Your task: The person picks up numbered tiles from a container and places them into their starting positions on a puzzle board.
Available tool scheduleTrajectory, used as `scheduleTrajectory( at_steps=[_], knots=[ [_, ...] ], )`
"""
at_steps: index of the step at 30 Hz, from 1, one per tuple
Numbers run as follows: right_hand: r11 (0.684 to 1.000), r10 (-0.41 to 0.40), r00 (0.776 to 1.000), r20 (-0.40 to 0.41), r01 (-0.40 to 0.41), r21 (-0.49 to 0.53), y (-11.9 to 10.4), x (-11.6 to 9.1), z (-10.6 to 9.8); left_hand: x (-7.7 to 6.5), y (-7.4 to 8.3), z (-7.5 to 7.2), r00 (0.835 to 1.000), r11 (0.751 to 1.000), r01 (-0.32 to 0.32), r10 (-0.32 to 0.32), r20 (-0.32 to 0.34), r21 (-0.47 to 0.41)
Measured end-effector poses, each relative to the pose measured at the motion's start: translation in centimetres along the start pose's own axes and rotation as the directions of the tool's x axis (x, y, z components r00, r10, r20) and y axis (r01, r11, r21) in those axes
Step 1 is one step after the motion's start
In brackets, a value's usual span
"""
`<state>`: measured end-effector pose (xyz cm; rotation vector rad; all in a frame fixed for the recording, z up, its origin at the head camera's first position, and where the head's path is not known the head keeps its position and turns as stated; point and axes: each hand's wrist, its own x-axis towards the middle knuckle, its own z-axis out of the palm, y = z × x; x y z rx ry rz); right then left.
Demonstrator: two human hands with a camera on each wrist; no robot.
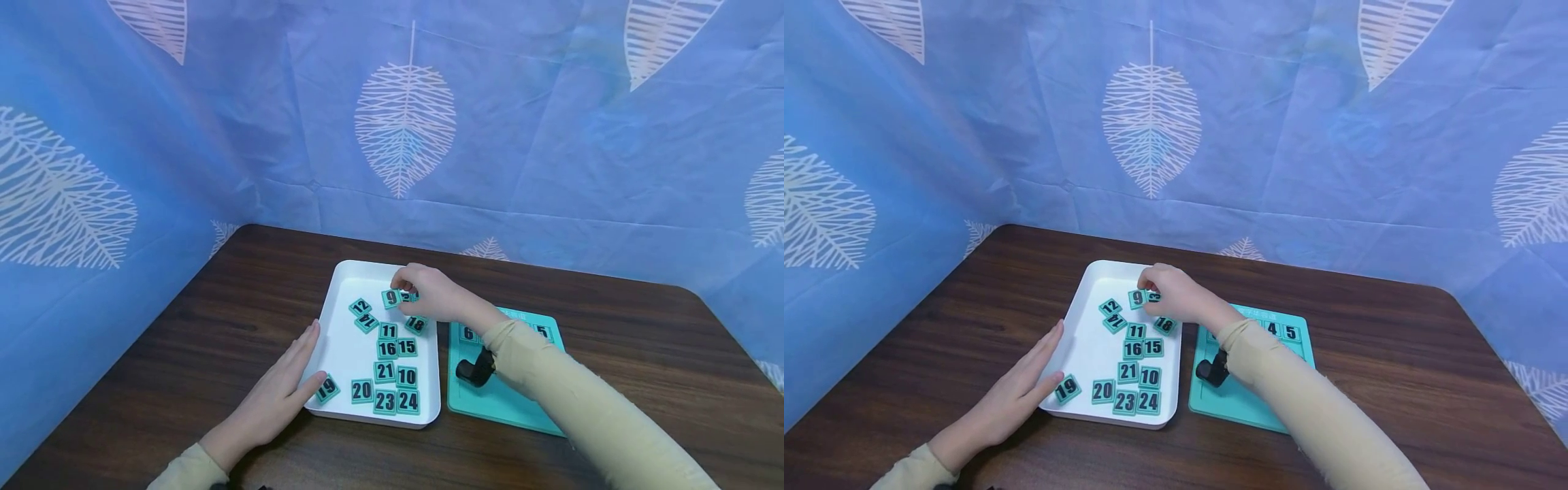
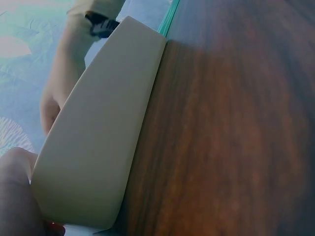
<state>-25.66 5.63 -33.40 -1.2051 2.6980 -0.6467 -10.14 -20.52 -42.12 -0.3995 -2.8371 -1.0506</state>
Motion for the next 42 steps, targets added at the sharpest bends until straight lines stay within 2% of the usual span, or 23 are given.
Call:
scheduleTrajectory(
  at_steps=[5,13,25,33,42],
  knots=[
    [0.998,0.028,0.999,-0.044,-0.031,-0.062,0.5,-2.7,-0.8,-0.1,0.0,0.0,1.0,1.0,-0.003,0.003,-0.004,0.017],
    [0.993,0.085,0.988,-0.128,-0.095,-0.075,2.5,-7.3,-1.9,-0.2,-0.2,0.1,1.0,0.999,-0.007,0.008,-0.011,0.036],
    [0.985,0.124,0.98,-0.156,-0.141,-0.102,5.4,-13.7,-2.5,0.0,0.0,0.1,1.0,1.0,-0.002,0.002,-0.001,0.03],
    [0.977,0.178,0.974,-0.139,-0.192,-0.096,7.1,-15.9,-2.6,-0.1,-0.1,0.0,1.0,1.0,0.0,0.0,0.002,0.026],
    [0.964,0.236,0.967,-0.093,-0.245,-0.106,7.9,-17.2,-2.8,0.1,0.0,-0.2,1.0,1.0,0.011,-0.012,0.022,0.009]
  ],
)
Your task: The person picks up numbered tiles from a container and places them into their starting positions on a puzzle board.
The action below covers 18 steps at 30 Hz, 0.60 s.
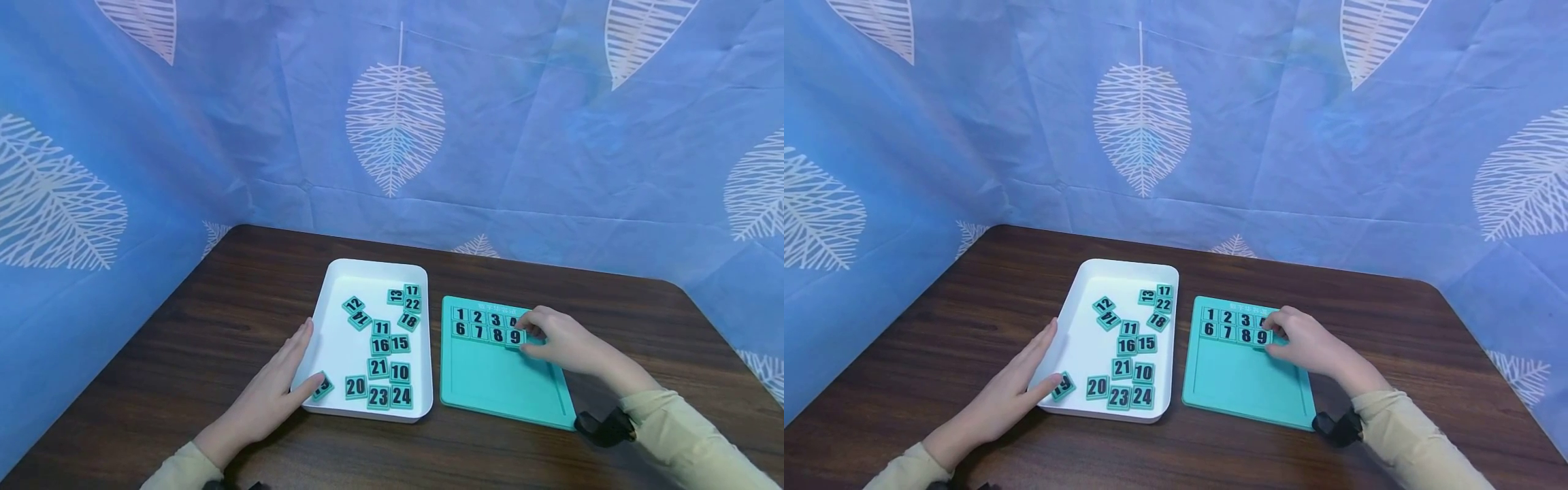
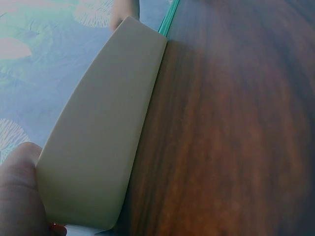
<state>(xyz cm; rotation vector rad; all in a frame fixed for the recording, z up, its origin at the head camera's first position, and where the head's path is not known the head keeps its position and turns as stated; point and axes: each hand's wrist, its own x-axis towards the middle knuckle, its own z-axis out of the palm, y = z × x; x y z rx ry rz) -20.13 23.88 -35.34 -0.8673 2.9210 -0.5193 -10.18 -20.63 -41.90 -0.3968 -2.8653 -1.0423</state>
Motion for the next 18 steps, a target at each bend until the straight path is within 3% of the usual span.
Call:
scheduleTrajectory(
  at_steps=[18],
  knots=[
    [0.999,0.034,0.999,0.002,-0.034,-0.024,0.8,0.18,0.98,-0.03,-0.02,0.04,1.0,1.0,-0.003,0.003,-0.004,-0.005]
  ],
)
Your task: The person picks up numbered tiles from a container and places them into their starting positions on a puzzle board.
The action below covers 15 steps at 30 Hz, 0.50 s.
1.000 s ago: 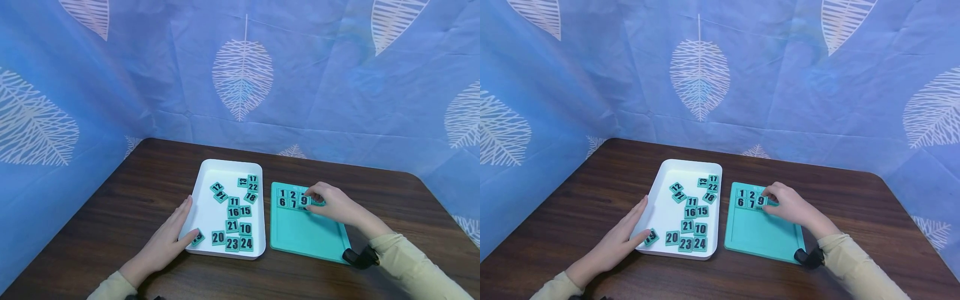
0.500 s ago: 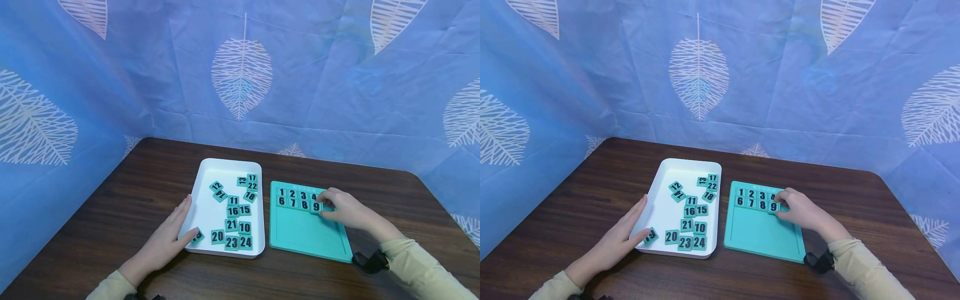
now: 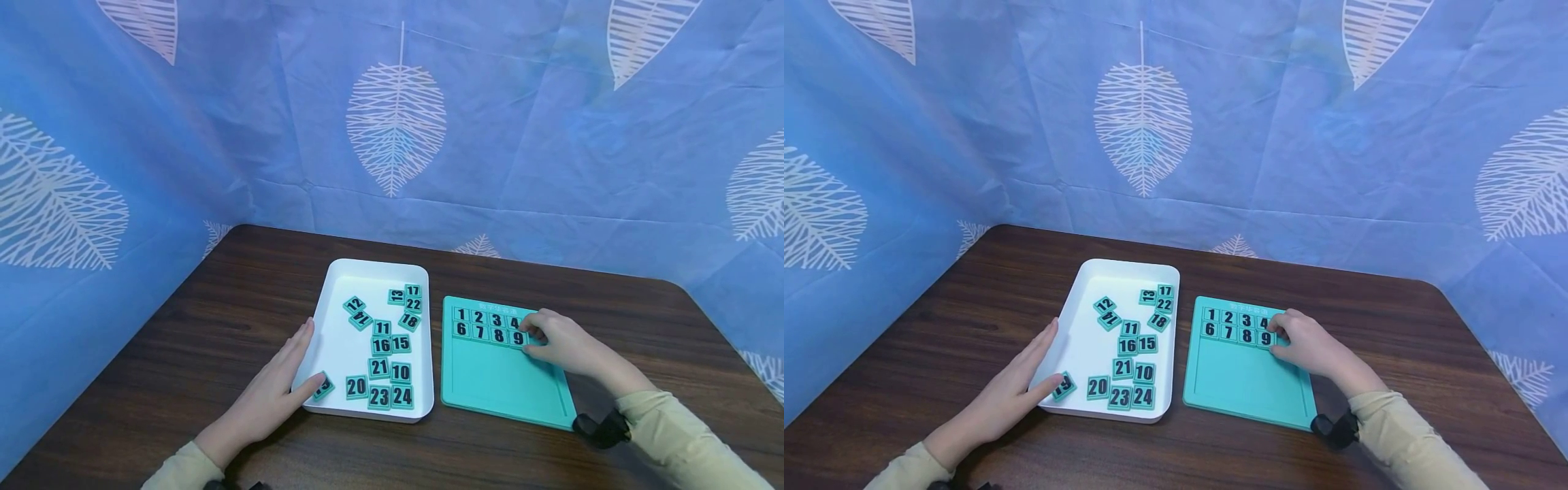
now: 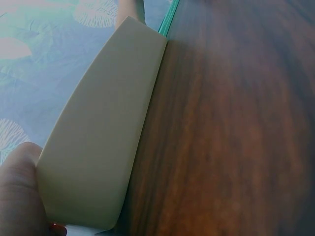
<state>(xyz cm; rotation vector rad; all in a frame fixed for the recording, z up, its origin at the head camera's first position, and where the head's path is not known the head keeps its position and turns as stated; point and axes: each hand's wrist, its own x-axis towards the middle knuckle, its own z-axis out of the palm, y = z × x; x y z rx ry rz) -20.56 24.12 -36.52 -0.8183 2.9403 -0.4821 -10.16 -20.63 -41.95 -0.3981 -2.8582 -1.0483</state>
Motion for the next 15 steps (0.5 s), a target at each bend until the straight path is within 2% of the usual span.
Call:
scheduleTrajectory(
  at_steps=[15],
  knots=[
    [0.999,-0.043,0.998,-0.056,0.041,-0.034,0.21,0.01,0.41,-0.02,0.05,0.03,1.0,1.0,-0.006,0.006,-0.006,-0.007]
  ],
)
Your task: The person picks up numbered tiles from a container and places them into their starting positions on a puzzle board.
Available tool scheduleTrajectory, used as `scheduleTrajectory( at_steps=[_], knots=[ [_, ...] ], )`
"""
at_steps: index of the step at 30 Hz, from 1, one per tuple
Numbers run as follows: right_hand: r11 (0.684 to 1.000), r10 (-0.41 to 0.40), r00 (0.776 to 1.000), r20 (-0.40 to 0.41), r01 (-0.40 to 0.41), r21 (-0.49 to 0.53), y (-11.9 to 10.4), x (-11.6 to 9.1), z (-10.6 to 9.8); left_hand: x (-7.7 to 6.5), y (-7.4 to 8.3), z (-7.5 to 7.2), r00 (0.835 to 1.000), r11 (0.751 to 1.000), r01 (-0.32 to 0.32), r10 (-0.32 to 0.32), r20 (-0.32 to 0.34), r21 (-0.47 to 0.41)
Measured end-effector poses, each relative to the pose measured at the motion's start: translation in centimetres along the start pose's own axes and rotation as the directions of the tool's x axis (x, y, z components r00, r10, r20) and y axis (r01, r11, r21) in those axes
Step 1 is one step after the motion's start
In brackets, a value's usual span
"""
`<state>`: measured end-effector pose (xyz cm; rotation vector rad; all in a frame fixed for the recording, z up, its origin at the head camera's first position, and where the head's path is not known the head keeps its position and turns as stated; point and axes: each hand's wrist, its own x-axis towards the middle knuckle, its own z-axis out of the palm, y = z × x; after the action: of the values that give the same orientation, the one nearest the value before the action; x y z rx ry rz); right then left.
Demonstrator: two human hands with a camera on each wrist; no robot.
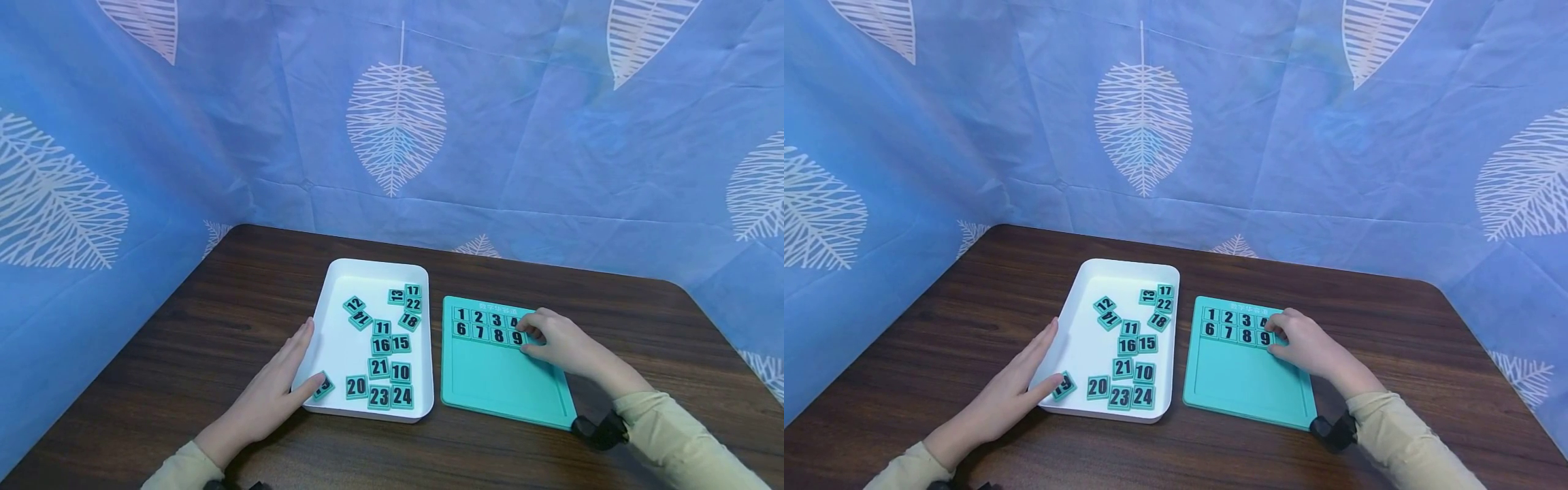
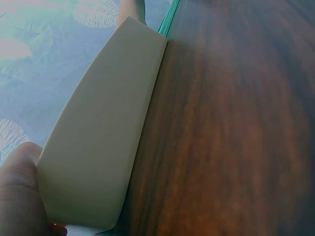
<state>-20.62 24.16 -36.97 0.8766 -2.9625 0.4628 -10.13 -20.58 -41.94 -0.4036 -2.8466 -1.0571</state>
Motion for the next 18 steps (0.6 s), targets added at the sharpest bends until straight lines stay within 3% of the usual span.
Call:
scheduleTrajectory(
  at_steps=[18],
  knots=[
    [1.0,-0.008,1.0,-0.02,0.008,-0.004,-0.4,-0.01,-0.37,0.02,0.0,-0.03,1.0,1.0,0.002,-0.002,0.004,0.002]
  ],
)
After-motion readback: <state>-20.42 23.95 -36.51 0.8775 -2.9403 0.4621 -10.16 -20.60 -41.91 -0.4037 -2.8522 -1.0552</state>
